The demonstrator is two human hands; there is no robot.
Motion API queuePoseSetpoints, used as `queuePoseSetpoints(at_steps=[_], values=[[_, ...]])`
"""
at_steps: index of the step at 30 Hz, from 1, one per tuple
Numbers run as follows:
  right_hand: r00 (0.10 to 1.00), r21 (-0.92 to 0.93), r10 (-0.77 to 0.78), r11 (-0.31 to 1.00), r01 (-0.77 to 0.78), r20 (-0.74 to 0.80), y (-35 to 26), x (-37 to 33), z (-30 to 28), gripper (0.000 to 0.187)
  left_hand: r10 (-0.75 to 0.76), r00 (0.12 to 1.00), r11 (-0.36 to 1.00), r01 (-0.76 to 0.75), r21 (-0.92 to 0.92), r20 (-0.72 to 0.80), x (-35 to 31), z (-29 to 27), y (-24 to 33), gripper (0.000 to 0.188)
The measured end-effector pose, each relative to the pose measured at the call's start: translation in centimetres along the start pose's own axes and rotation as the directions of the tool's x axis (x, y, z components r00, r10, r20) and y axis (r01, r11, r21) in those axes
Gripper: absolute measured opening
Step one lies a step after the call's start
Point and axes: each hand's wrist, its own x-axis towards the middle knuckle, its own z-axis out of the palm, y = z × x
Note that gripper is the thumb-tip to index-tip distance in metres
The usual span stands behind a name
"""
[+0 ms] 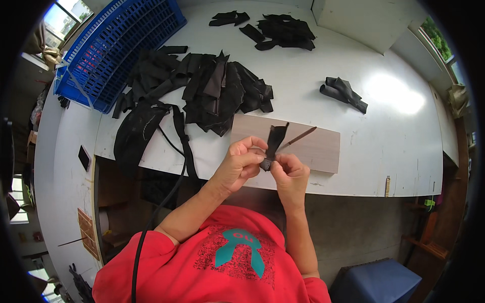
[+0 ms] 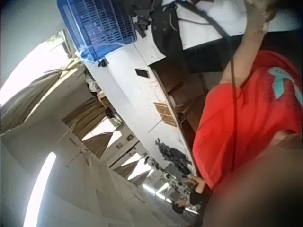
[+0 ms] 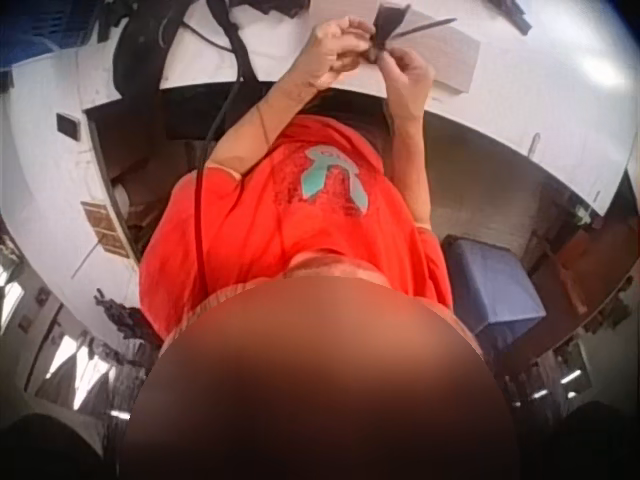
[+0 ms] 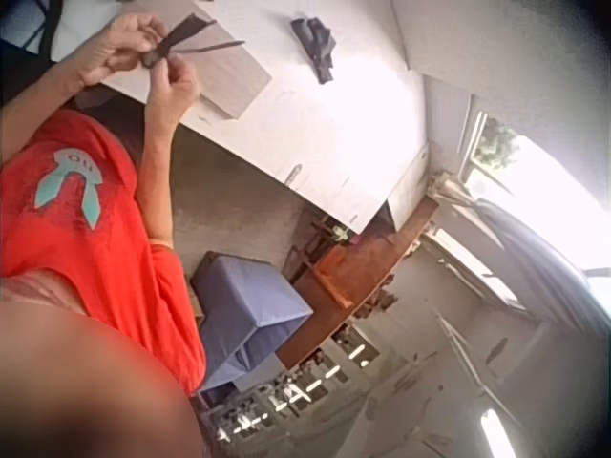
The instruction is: The person is assembling small pieces of black material, likely fabric or synthetic leather, by folding and arranging them on a workbench.
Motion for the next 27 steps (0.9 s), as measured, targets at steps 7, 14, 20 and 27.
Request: queuePoseSetpoints(at_steps=[7,14,20,27], values=[[0.867,0.727,0.246,0.473,-0.498,0.434,-0.5,-0.9,-0.2,0.009,0.376,0.926,0.762,-0.293,0.577,-0.026,-0.2,0.6,-1.3,0.012],[0.922,0.669,0.197,0.640,-0.379,0.334,0.3,0.0,0.0,0.010,0.380,0.920,0.904,-0.391,0.173,0.096,0.0,0.5,-0.8,0.022],[0.916,0.691,0.147,0.615,-0.380,0.373,-1.0,-0.6,-0.2,0.011,-0.092,0.832,0.929,0.270,-0.254,0.547,-1.7,0.7,1.0,0.036],[0.962,0.273,-0.274,0.926,0.260,0.014,-3.1,0.2,-1.5,0.007,0.587,0.753,0.500,-0.625,0.599,0.297,-0.4,3.3,-0.3,0.012]])
